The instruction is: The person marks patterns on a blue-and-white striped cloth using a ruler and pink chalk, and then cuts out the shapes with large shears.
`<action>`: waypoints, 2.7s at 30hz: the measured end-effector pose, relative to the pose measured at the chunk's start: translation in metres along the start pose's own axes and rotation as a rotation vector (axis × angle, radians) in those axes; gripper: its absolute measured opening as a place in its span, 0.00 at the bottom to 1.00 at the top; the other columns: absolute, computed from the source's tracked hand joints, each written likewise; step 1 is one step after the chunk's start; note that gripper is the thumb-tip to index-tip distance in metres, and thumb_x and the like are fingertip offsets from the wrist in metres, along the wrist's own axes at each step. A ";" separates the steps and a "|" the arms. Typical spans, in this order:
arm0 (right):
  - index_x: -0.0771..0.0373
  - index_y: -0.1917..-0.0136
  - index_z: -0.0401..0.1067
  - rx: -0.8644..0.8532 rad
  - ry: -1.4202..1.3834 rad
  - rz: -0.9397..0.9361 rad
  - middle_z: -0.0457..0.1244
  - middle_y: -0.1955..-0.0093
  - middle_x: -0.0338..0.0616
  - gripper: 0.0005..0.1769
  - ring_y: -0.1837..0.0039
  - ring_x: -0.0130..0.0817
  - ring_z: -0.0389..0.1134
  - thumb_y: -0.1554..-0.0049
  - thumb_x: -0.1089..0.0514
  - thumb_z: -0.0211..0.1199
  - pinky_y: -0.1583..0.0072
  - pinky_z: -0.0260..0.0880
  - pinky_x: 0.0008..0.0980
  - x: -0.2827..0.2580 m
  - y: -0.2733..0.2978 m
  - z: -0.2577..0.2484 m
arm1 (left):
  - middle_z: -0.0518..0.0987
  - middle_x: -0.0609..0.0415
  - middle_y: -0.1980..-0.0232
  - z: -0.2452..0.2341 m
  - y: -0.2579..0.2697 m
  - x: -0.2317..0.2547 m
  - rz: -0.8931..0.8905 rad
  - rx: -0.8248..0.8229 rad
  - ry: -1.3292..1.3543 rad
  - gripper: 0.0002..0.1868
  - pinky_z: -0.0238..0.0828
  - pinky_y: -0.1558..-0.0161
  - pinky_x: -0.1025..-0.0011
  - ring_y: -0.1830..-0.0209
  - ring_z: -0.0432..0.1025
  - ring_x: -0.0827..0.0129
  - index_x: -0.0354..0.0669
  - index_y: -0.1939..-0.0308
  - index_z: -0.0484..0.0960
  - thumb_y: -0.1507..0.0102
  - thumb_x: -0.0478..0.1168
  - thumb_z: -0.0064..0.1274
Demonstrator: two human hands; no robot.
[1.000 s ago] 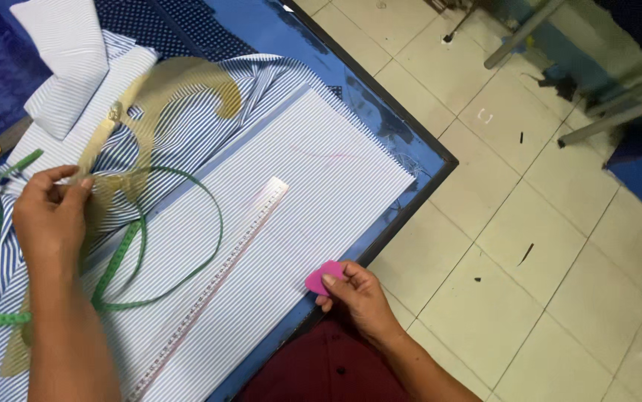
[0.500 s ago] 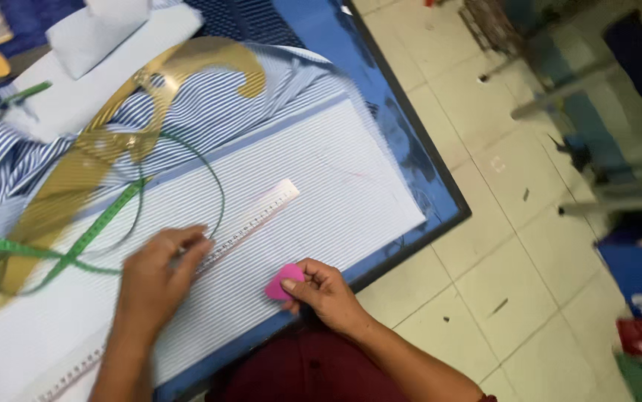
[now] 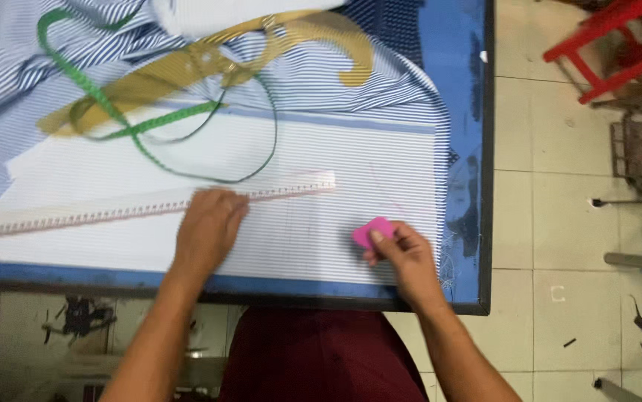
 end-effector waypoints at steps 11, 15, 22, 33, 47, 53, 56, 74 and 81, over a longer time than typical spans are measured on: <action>0.69 0.55 0.74 0.024 0.024 0.009 0.69 0.67 0.54 0.07 0.66 0.39 0.73 0.42 0.62 0.68 0.63 0.78 0.35 0.011 0.005 0.004 | 0.77 0.50 0.45 -0.023 -0.030 -0.050 -0.391 -0.317 -0.018 0.22 0.60 0.35 0.56 0.36 0.68 0.52 0.48 0.47 0.86 0.42 0.50 0.68; 0.68 0.56 0.74 -0.006 0.100 -0.073 0.68 0.68 0.53 0.05 0.66 0.37 0.71 0.41 0.64 0.66 0.61 0.76 0.36 -0.013 0.002 0.038 | 0.77 0.55 0.51 -0.012 -0.038 -0.072 -0.338 -0.390 -0.017 0.23 0.62 0.38 0.57 0.39 0.69 0.56 0.52 0.55 0.84 0.47 0.56 0.71; 0.60 0.50 0.75 -0.205 0.729 -0.800 0.72 0.53 0.46 0.10 0.49 0.47 0.75 0.38 0.52 0.60 0.46 0.76 0.44 -0.062 0.000 0.149 | 0.88 0.51 0.58 -0.038 -0.033 -0.015 -0.174 -0.592 0.334 0.11 0.74 0.45 0.54 0.48 0.80 0.51 0.55 0.54 0.84 0.41 0.41 0.61; 0.62 0.50 0.67 -0.302 0.456 -0.271 0.72 0.57 0.46 0.11 0.67 0.29 0.67 0.33 0.53 0.50 0.63 0.71 0.25 -0.054 -0.018 0.112 | 0.91 0.56 0.54 -0.101 0.238 -0.202 -1.034 0.996 -0.093 0.18 0.80 0.66 0.68 0.61 0.78 0.73 0.42 0.49 0.96 0.15 0.52 0.77; 0.66 0.45 0.72 -1.019 0.438 -0.404 0.72 0.46 0.48 0.11 0.45 0.39 0.75 0.34 0.59 0.52 0.42 0.77 0.33 -0.072 0.050 -0.011 | 0.87 0.55 0.49 0.056 0.374 -0.141 -0.960 1.138 1.001 0.21 0.86 0.50 0.77 0.53 0.83 0.73 0.55 0.43 0.84 0.36 0.56 0.60; 0.61 0.55 0.78 -0.635 0.430 -0.237 0.71 0.61 0.45 0.07 0.58 0.29 0.71 0.39 0.56 0.64 0.55 0.74 0.28 -0.065 -0.048 -0.073 | 0.86 0.54 0.60 0.025 0.172 0.115 -1.017 0.804 0.727 0.25 0.80 0.64 0.73 0.66 0.81 0.68 0.59 0.38 0.83 0.39 0.54 0.64; 0.64 0.58 0.78 -0.387 0.467 -0.237 0.68 0.69 0.47 0.05 0.63 0.28 0.67 0.42 0.61 0.71 0.55 0.69 0.30 -0.068 -0.102 -0.098 | 0.86 0.53 0.65 0.047 0.084 0.198 -1.023 0.609 0.603 0.28 0.77 0.71 0.71 0.72 0.80 0.66 0.61 0.36 0.83 0.41 0.53 0.66; 0.65 0.55 0.77 -0.536 0.481 -0.574 0.68 0.66 0.49 0.06 0.63 0.31 0.69 0.39 0.61 0.72 0.55 0.71 0.31 -0.109 -0.165 -0.047 | 0.77 0.51 0.60 0.121 0.015 0.248 -0.873 0.451 0.242 0.24 0.79 0.70 0.71 0.66 0.80 0.64 0.47 0.37 0.82 0.36 0.50 0.63; 0.65 0.46 0.70 -1.156 0.963 -1.172 0.63 0.67 0.42 0.21 0.69 0.39 0.63 0.31 0.46 0.46 0.67 0.60 0.39 -0.098 -0.101 -0.011 | 0.68 0.57 0.52 0.085 -0.039 0.310 -0.648 0.070 0.162 0.26 0.72 0.83 0.59 0.76 0.72 0.60 0.55 0.33 0.70 0.33 0.55 0.55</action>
Point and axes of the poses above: each hand's wrist, its own y-axis away from the middle knuckle, its own z-axis out of the palm, x = y × z, the point moved 7 cm from there along -y, towards the middle knuckle
